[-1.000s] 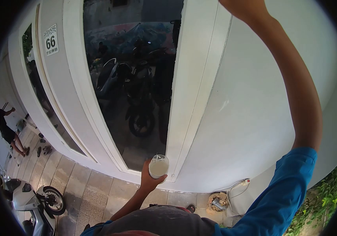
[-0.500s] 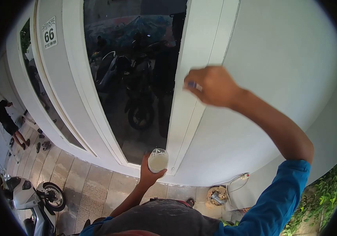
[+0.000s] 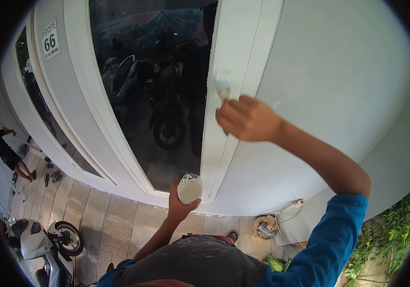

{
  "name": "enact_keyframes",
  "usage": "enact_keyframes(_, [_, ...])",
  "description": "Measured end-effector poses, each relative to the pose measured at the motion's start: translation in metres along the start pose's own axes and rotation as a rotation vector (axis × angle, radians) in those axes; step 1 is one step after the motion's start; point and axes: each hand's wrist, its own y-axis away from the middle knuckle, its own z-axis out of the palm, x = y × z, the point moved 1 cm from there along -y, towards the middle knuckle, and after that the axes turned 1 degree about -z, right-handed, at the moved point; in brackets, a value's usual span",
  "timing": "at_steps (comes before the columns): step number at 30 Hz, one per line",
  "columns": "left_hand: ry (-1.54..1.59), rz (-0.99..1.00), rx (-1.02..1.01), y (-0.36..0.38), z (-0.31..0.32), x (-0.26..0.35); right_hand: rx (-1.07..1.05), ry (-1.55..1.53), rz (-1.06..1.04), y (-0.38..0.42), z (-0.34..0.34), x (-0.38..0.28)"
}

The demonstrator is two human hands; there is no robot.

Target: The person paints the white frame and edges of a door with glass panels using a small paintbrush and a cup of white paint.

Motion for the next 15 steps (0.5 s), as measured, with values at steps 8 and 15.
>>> enact_keyframes(8, [-0.045,-0.007,-0.013,0.002,-0.004,0.004,-0.115,-0.495,0.463,-0.001,0.011,-0.014])
enact_keyframes(15, [-0.052,-0.027,-0.027,0.005,-0.004,0.005,0.265,0.167,0.354,-0.074,-0.086,0.124])
